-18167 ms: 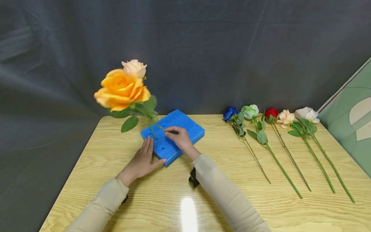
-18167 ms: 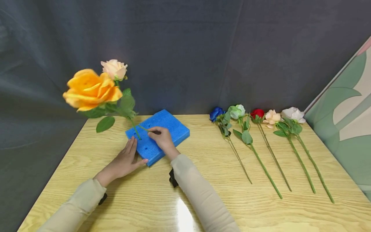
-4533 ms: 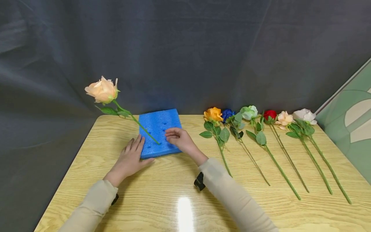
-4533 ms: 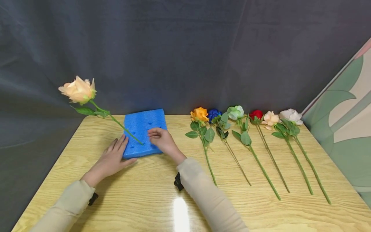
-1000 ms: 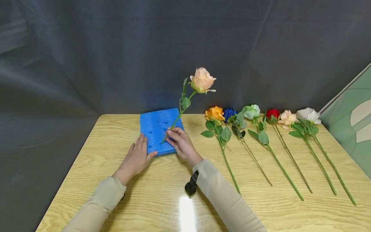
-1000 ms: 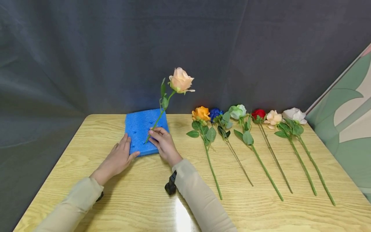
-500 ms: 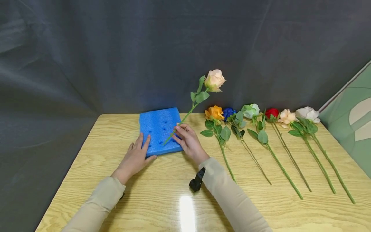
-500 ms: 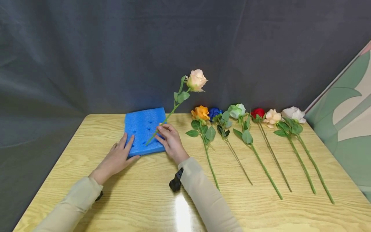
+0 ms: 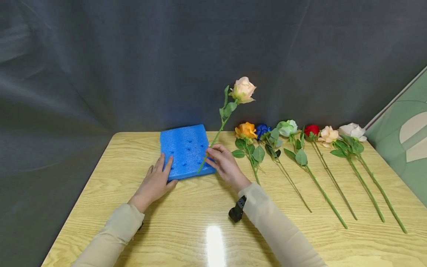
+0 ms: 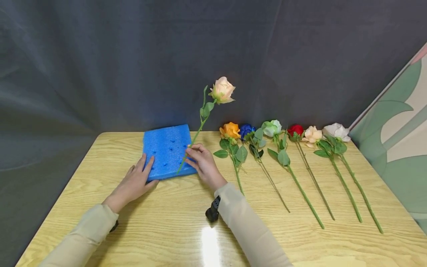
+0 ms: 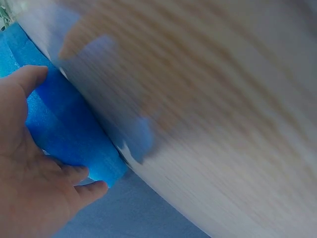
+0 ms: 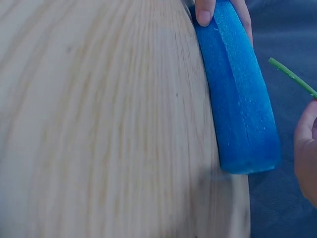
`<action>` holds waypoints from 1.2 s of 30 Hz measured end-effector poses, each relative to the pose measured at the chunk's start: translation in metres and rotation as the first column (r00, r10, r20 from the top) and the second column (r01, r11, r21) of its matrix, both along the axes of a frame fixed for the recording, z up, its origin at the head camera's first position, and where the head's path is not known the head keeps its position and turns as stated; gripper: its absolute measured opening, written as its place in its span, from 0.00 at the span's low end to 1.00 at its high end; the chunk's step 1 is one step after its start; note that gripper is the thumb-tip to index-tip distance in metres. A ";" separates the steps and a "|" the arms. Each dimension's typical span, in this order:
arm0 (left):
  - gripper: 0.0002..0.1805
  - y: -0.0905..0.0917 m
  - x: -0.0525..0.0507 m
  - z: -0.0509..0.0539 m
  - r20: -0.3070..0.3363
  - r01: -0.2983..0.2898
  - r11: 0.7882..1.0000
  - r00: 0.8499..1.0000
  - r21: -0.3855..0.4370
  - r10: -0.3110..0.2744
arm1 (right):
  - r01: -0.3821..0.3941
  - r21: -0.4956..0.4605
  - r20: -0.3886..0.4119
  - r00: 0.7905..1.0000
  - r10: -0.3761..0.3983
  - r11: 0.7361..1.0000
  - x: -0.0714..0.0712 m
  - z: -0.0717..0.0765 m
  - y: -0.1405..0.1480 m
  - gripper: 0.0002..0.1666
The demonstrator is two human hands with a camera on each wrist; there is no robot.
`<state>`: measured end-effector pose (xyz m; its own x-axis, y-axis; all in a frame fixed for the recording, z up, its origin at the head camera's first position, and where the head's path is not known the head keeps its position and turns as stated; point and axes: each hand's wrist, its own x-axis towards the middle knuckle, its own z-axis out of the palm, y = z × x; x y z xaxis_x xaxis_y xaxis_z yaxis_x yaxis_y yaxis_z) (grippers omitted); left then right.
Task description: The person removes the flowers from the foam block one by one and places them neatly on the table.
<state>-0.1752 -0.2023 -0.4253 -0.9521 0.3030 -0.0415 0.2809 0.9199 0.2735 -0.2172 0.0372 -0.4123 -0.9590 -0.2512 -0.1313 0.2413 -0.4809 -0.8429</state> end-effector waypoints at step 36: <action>0.44 -0.001 -0.001 -0.002 -0.006 0.004 1.000 1.000 0.009 -0.004 | -0.155 0.558 -0.079 0.968 0.238 0.815 0.026 0.006 0.081 0.26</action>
<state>-0.1762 -0.2032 -0.4271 -0.9512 0.3068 -0.0327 0.2860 0.9164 0.2800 -0.1917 0.1185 -0.4065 -0.9153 -0.3639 -0.1724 0.1415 0.1102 -0.9838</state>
